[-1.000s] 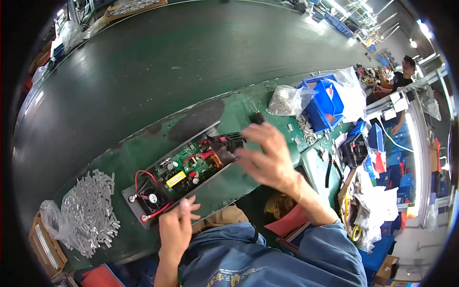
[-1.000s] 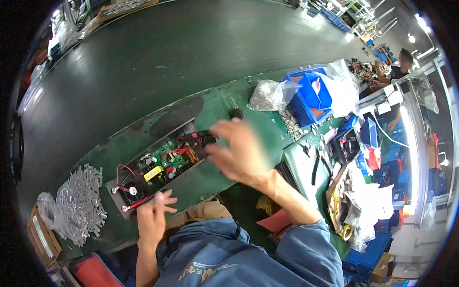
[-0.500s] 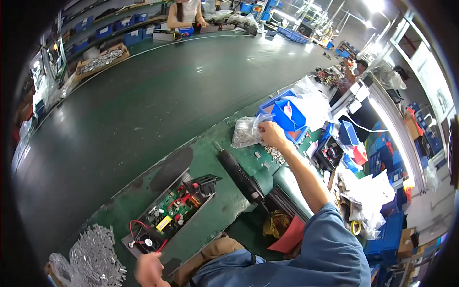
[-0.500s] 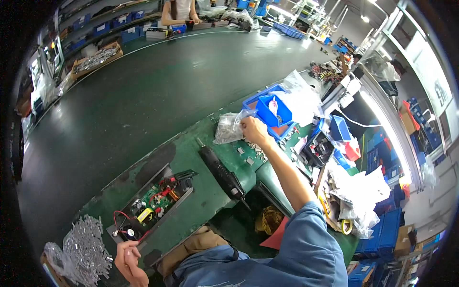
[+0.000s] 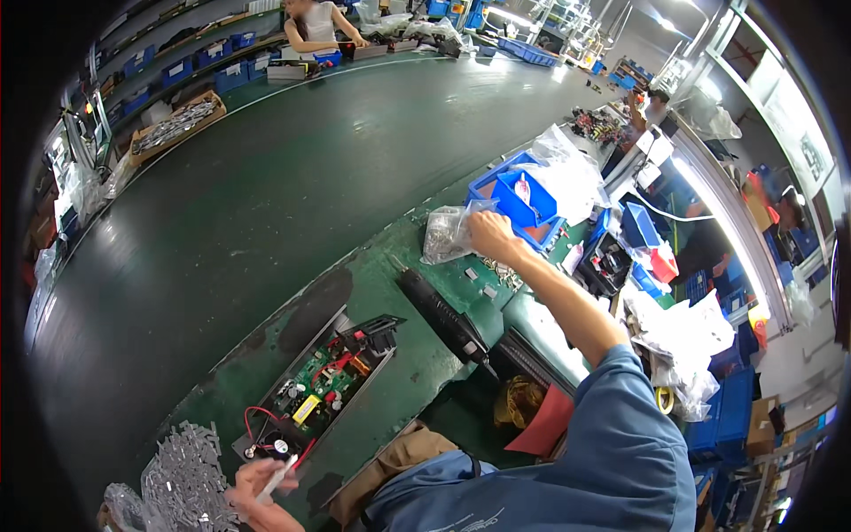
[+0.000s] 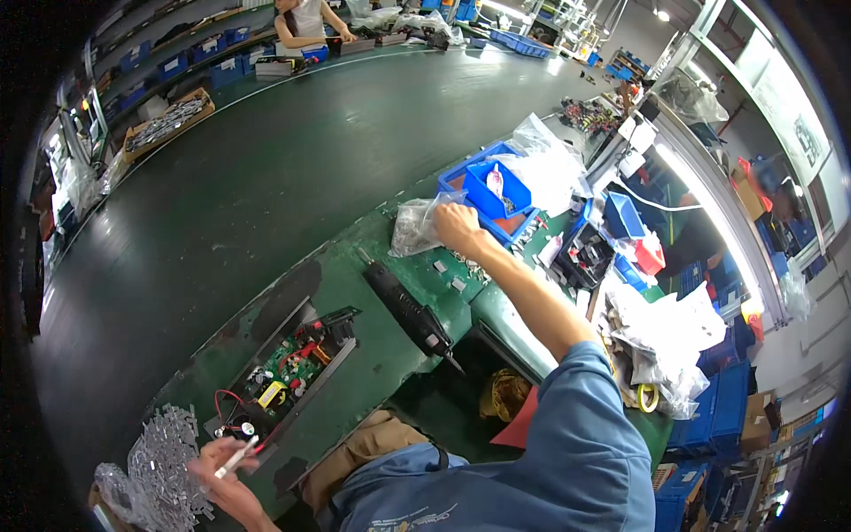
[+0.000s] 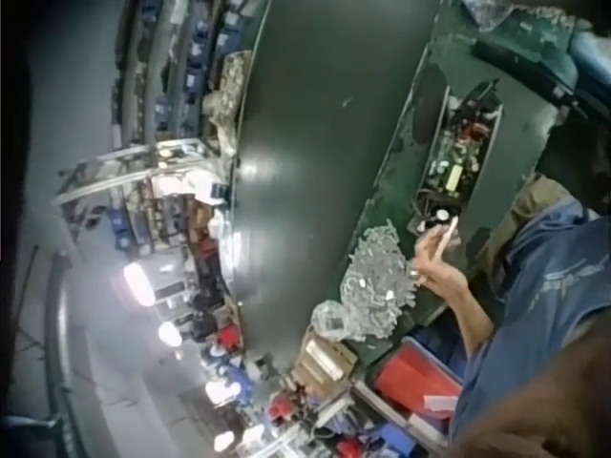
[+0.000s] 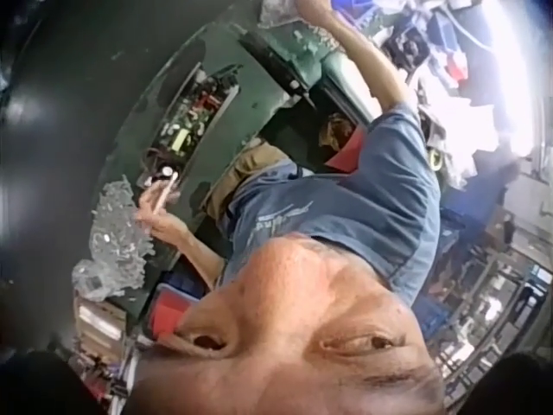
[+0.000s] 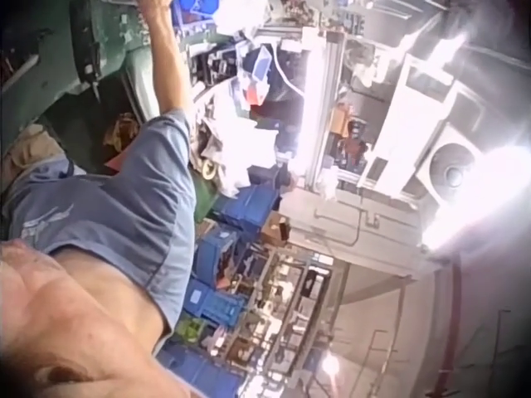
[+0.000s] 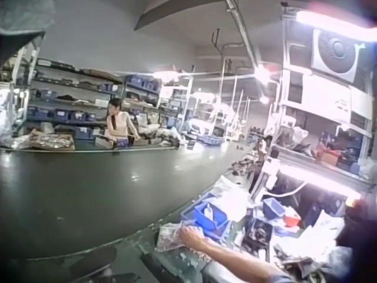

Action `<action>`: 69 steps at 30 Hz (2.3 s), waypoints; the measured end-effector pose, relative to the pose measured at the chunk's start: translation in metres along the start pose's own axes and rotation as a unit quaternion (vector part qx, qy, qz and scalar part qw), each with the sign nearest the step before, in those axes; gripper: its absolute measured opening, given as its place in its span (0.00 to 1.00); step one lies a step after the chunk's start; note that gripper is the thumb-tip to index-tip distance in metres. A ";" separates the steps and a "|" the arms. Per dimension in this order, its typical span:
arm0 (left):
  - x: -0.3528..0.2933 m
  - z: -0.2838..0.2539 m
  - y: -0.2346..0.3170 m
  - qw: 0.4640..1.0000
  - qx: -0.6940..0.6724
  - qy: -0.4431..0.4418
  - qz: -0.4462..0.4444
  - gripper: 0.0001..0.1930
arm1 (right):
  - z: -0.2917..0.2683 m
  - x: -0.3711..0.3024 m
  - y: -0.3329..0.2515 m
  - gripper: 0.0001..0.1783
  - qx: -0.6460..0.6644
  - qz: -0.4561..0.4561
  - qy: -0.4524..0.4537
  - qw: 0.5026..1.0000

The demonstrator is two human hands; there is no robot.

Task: Assembling electronic components into metal housings on a factory production line.

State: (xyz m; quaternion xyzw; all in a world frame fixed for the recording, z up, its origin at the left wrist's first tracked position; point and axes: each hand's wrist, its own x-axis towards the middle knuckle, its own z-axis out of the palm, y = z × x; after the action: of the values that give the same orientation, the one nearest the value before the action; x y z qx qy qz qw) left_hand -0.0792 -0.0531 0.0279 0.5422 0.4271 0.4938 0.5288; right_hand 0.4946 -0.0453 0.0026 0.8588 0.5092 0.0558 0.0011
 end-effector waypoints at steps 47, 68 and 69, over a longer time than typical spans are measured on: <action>0.022 0.043 0.014 0.986 -0.016 -0.114 -0.123 0.11 | -0.039 -0.230 -0.261 0.12 0.699 -0.039 -0.126 0.703; 0.017 0.046 0.011 0.988 -0.017 -0.104 -0.116 0.10 | -0.041 -0.230 -0.265 0.19 0.713 -0.047 -0.139 0.685; 0.017 0.046 0.010 0.988 -0.013 -0.102 -0.114 0.10 | -0.039 -0.229 -0.264 0.19 0.716 -0.053 -0.136 0.683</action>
State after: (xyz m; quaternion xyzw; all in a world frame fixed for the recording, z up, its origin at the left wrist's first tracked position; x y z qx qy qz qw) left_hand -0.0314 -0.0441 0.0418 0.5306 0.4235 0.3778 0.6295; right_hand 0.1506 -0.1208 0.0046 0.5682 0.4330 -0.4428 -0.5418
